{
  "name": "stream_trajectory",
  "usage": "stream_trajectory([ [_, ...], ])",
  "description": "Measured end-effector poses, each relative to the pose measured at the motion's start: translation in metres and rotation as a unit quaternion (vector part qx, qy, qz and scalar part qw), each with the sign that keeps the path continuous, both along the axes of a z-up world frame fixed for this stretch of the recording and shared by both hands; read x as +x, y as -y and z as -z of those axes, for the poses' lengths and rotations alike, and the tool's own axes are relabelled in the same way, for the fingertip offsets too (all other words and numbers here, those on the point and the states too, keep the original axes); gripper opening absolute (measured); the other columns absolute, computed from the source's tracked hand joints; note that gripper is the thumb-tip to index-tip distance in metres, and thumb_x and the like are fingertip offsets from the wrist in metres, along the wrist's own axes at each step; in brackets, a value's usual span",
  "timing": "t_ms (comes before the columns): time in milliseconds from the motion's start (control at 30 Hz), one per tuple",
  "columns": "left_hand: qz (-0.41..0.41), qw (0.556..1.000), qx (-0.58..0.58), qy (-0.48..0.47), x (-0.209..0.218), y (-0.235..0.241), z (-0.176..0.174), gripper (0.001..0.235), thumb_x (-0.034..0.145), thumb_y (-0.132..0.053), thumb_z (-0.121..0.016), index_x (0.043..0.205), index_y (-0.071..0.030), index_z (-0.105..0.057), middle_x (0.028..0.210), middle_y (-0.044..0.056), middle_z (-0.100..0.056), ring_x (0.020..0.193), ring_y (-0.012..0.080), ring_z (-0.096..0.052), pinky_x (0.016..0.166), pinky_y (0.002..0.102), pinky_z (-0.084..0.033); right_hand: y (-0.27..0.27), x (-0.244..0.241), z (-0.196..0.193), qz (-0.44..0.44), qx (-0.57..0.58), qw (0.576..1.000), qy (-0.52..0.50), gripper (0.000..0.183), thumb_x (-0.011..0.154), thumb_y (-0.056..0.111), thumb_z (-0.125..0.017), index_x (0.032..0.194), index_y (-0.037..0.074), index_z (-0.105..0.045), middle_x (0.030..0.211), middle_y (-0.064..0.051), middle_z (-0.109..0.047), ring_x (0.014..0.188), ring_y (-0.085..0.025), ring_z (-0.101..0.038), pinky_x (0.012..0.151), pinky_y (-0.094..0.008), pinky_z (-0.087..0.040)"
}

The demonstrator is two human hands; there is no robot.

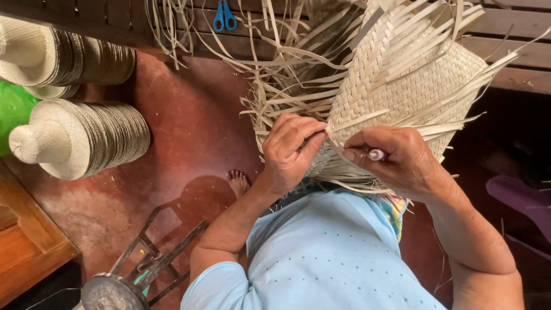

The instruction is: The person weaves a basket using dried plant fibers, interlacing strands by hand and trimming excess material with scissors. The person repeatedly cuts loose ends and continues weaving the basket's edge.

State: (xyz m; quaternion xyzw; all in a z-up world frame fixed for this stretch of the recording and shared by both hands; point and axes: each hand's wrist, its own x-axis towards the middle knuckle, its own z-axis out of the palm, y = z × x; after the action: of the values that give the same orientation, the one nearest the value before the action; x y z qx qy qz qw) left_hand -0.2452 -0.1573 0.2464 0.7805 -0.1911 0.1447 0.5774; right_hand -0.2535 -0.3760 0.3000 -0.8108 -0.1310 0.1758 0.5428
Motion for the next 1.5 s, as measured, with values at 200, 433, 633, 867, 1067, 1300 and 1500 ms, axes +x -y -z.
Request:
stream_trajectory([
  [200,0.023,0.997,-0.008,-0.075,-0.001,-0.005,0.008,0.013,0.092,-0.002,-0.079,0.101,-0.006,-0.070,0.094,0.005,-0.071,0.089,0.0198,-0.064,0.086,0.033,-0.054,0.026,-0.003,0.002,0.057,0.010,0.996,-0.065,0.060,0.101,0.056,-0.026,0.119,0.009,-0.058,0.094,-0.007,-0.060,0.085,-0.018,-0.060,0.068,-0.033,-0.052],
  [433,0.015,0.937,-0.169,-0.306,-0.008,-0.002,0.011,0.011,0.094,-0.006,-0.074,0.103,-0.002,-0.071,0.091,0.003,-0.071,0.080,0.0093,-0.064,0.073,0.019,-0.056,0.022,0.002,0.010,0.023,-0.030,0.995,0.089,0.032,0.109,0.023,-0.051,0.124,0.003,-0.070,0.089,-0.006,-0.055,0.072,-0.017,-0.054,0.061,-0.028,-0.042],
  [633,-0.061,0.924,-0.175,-0.336,-0.009,0.010,0.018,0.016,0.084,-0.005,-0.080,0.095,-0.004,-0.070,0.084,0.002,-0.071,0.074,0.0077,-0.066,0.068,0.019,-0.056,0.012,0.001,0.022,0.006,-0.066,0.975,0.212,0.023,0.106,0.007,-0.065,0.128,0.009,-0.072,0.089,-0.007,-0.054,0.077,-0.023,-0.053,0.066,-0.036,-0.043],
  [867,-0.127,0.916,-0.190,-0.330,-0.010,0.020,0.016,0.014,0.082,-0.008,-0.082,0.090,-0.007,-0.070,0.079,0.000,-0.069,0.071,0.0058,-0.061,0.067,0.019,-0.055,-0.002,0.007,0.037,0.011,-0.101,0.940,0.325,0.017,0.107,0.014,-0.069,0.120,0.009,-0.079,0.100,-0.011,-0.060,0.084,-0.028,-0.056,0.071,-0.040,-0.048],
  [1067,-0.124,0.900,-0.245,-0.338,-0.007,0.020,0.025,0.022,0.078,0.000,-0.082,0.092,-0.005,-0.066,0.081,0.004,-0.069,0.071,0.0090,-0.064,0.065,0.021,-0.056,0.001,0.006,0.035,0.006,-0.089,0.948,0.307,0.021,0.108,0.003,-0.066,0.126,0.010,-0.073,0.105,-0.013,-0.061,0.090,-0.030,-0.061,0.079,-0.042,-0.050],
  [1300,-0.102,0.878,-0.286,-0.370,-0.007,0.016,0.016,0.022,0.074,0.002,-0.082,0.088,-0.004,-0.066,0.079,0.003,-0.067,0.068,0.0096,-0.062,0.063,0.022,-0.056,0.005,0.005,0.040,0.001,-0.085,0.947,0.311,0.029,0.104,-0.005,-0.068,0.126,0.014,-0.076,0.108,-0.011,-0.063,0.090,-0.029,-0.059,0.079,-0.041,-0.050],
  [1500,-0.096,0.867,-0.305,-0.382,-0.006,0.014,0.023,0.023,0.072,-0.001,-0.084,0.087,-0.004,-0.067,0.078,0.003,-0.068,0.069,0.0097,-0.063,0.065,0.022,-0.056,-0.004,-0.002,0.054,0.046,-0.206,0.862,0.460,0.034,0.103,0.003,-0.085,0.129,0.019,-0.070,0.106,-0.008,-0.068,0.086,-0.026,-0.062,0.069,-0.039,-0.045],
])
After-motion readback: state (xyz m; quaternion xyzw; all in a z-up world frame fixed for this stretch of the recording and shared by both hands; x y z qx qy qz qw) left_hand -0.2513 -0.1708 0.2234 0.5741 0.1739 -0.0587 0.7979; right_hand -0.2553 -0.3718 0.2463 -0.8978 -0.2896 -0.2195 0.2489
